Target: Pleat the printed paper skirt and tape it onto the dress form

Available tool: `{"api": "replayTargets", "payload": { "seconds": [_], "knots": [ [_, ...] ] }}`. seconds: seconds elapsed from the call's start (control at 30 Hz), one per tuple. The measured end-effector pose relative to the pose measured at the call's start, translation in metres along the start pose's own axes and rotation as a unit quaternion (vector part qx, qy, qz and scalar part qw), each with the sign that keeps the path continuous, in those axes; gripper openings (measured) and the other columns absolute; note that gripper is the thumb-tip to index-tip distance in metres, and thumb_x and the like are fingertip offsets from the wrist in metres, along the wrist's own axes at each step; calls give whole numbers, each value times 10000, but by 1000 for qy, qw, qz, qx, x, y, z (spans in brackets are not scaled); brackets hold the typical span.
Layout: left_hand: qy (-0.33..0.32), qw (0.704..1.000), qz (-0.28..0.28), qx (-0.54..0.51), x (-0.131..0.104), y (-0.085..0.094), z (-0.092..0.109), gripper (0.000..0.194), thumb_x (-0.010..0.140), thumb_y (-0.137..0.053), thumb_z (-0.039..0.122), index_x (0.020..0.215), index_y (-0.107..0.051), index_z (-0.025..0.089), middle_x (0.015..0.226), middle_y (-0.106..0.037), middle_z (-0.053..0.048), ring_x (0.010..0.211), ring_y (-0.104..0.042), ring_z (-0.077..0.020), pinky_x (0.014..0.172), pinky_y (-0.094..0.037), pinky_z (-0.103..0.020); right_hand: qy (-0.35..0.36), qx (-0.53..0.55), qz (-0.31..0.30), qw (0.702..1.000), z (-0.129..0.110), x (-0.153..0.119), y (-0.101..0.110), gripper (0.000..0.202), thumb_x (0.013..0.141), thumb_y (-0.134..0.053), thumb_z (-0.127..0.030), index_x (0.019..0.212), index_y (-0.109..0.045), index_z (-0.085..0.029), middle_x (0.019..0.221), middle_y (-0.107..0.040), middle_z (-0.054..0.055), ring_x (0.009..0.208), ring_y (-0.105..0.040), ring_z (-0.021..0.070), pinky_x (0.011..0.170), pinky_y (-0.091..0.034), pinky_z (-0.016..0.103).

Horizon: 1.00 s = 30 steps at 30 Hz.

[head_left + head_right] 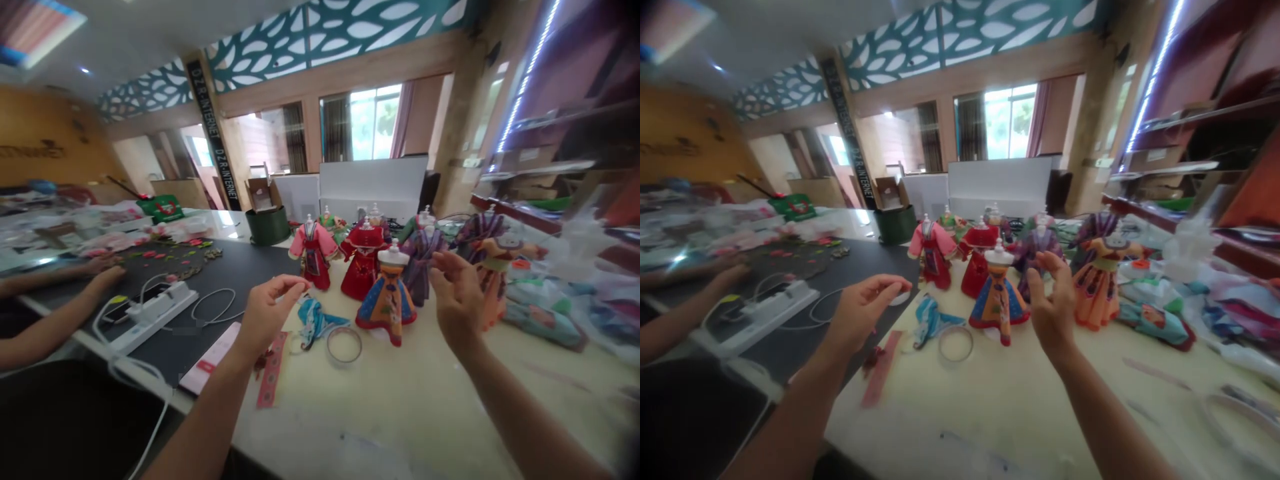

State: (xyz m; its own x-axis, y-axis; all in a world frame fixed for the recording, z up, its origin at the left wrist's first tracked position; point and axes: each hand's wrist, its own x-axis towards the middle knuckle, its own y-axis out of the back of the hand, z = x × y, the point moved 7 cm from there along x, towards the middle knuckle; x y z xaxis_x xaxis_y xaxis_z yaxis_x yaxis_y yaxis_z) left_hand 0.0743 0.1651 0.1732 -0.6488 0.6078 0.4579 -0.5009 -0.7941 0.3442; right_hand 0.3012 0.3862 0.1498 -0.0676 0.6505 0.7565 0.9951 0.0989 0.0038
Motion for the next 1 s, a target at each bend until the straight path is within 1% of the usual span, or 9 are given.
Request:
{"api": "replayTargets", "payload": {
  "seconds": [0.1, 0.17, 0.3, 0.4, 0.5, 0.67, 0.8, 0.9, 1.0],
  "knots": [
    [33, 997, 19, 72, -25, 34, -23, 212, 795, -568, 354, 798, -697, 185, 779, -719, -27, 759, -646, -186, 712, -502, -276, 49, -89, -66, 993, -22, -29, 9, 250, 867, -533, -330, 1068, -582, -189, 1029, -616, 83, 988, -571, 250, 889, -441, 431],
    [54, 991, -3, 122, -44, 44, -43, 205, 797, -558, 352, 805, -694, 199, 779, -715, -19, 749, -646, -184, 710, -498, -281, 95, -111, -141, 979, -31, -56, 7, 216, 879, -520, -316, 1040, -587, -188, 991, -626, 85, 942, -584, 253, 851, -457, 425],
    [52, 965, -157, 205, -91, 33, -87, 187, 799, -549, 333, 867, -688, 228, 921, -711, -29, 849, -641, -204, 755, -497, -313, 164, -119, -255, 945, -32, -109, 0, 209, 905, -487, -240, 1099, -540, -184, 1023, -609, 103, 974, -563, 263, 859, -450, 446],
    [7, 940, -196, 279, -119, 23, -110, 214, 789, -559, 311, 954, -664, 223, 1036, -682, -57, 990, -599, -240, 914, -432, -397, 180, -122, -287, 933, -26, -131, -5, 201, 912, -473, -212, 1105, -520, -179, 1028, -604, 107, 979, -554, 267, 880, -433, 474],
    [0, 916, -214, 339, -133, 15, -126, 218, 763, -576, 277, 961, -647, 216, 1051, -655, -73, 989, -585, -256, 909, -426, -419, 177, -120, -294, 932, -20, -143, -10, 184, 917, -466, -206, 1091, -519, -177, 1024, -606, 109, 981, -551, 268, 864, -444, 473],
    [-20, 907, -191, 374, -132, 8, -133, 223, 851, -432, 236, 827, -654, 225, 956, -653, -79, 888, -593, -245, 814, -452, -396, 165, -128, -292, 933, -7, -157, -17, 176, 913, -459, -204, 1076, -523, -191, 1008, -617, 99, 965, -565, 270, 853, -455, 476],
    [-8, 937, -141, 320, -126, 17, -132, 204, 831, -453, 239, 780, -650, 235, 917, -657, -68, 870, -590, -251, 809, -443, -396, 151, -137, -286, 936, 7, -164, -13, 168, 909, -456, -223, 1056, -536, -205, 983, -630, 87, 940, -582, 275, 843, -466, 475],
    [64, 977, -63, 192, -116, 36, -130, 114, 763, -544, 269, 707, -635, 232, 880, -656, -45, 866, -588, -242, 804, -438, -362, 130, -141, -285, 939, 16, -165, -11, 161, 911, -458, -247, 1040, -545, -207, 971, -627, 88, 930, -582, 278, 814, -480, 465],
    [158, 986, -1, 61, -103, 49, -132, 88, 703, -615, 295, 707, -639, 211, 784, -660, -26, 760, -594, -218, 729, -448, -322, 112, -142, -291, 939, 22, -166, -11, 155, 915, -457, -266, 1021, -552, -205, 961, -616, 92, 924, -578, 275, 780, -491, 442]
  ]
}}
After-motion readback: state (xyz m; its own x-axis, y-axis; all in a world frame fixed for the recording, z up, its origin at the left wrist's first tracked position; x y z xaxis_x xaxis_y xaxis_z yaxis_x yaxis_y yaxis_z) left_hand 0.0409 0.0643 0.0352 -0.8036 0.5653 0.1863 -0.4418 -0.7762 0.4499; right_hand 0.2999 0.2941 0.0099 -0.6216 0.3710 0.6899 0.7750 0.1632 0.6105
